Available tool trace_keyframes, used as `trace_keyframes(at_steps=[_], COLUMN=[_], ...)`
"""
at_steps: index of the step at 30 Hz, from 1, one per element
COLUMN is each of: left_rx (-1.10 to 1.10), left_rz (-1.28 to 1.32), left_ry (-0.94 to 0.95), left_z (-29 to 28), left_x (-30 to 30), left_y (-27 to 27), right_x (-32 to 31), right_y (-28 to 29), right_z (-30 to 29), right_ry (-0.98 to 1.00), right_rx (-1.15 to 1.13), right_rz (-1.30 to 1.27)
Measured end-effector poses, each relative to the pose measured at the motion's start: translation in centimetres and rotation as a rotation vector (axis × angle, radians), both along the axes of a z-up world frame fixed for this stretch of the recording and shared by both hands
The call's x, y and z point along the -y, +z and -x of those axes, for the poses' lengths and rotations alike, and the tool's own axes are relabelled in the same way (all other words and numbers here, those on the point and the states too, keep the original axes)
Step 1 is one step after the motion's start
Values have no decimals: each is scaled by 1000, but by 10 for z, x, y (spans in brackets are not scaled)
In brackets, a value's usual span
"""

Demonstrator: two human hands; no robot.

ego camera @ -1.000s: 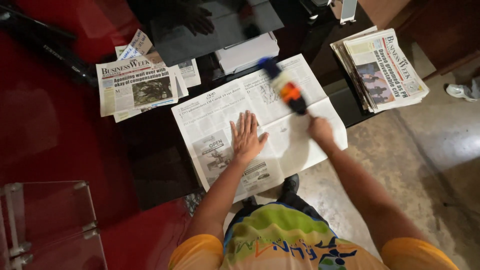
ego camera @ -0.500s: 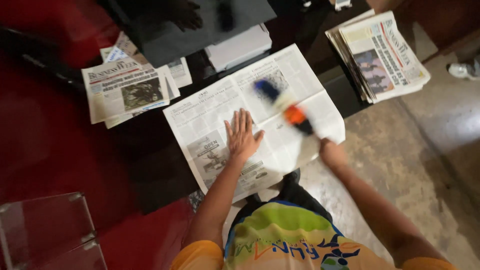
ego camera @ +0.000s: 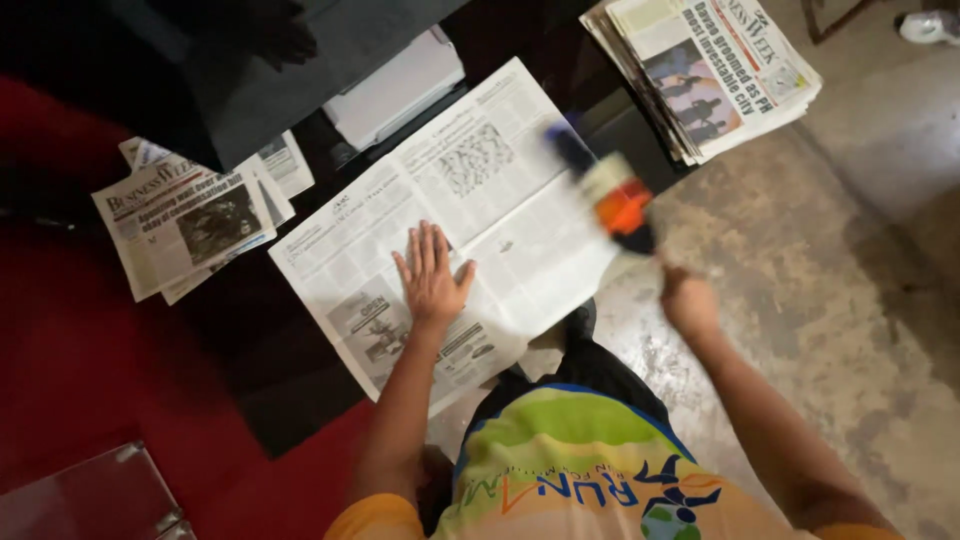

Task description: Cleaning and organizing newspapers on a desk using a duster.

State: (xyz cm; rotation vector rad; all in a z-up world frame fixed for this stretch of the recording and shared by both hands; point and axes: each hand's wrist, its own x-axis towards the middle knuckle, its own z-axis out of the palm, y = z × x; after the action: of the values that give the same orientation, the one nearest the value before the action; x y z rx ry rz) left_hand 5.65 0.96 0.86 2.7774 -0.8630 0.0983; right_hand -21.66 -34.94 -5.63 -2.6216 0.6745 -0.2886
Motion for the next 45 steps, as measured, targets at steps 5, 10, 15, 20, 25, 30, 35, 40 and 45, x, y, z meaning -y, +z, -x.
trace_keyframes(at_steps=[5,10,15,20,25,30,35,40,45], left_rx=[-7,134,89,83,-26,299,136,182,251], left_rz=[30,444,297,173,208,134,286,441,468], left_ry=[51,-143,-600,-559,-416,-248,-309,-337,-303], left_z=[5,74,144,145,145,141,147,151,147], left_x=[15,84,190,215,213,220,215,212,206], left_y=[12,12,2,-50,-20,18,13,15,58], right_x=[15,12,30,48,66,82,94,104,94], right_y=[98,103,93,92,66,32,17,6,62], right_z=[-25,-41,-85,-122,-166,-207,-245,-258,-236], right_ry=[-121,-131,-136,83,254,348,363,368,400], right_rx=[113,302,172,209,294,324,219,243,420], right_rz=[-132,-451,-600,-580,-556,-367,-295,-214,-247])
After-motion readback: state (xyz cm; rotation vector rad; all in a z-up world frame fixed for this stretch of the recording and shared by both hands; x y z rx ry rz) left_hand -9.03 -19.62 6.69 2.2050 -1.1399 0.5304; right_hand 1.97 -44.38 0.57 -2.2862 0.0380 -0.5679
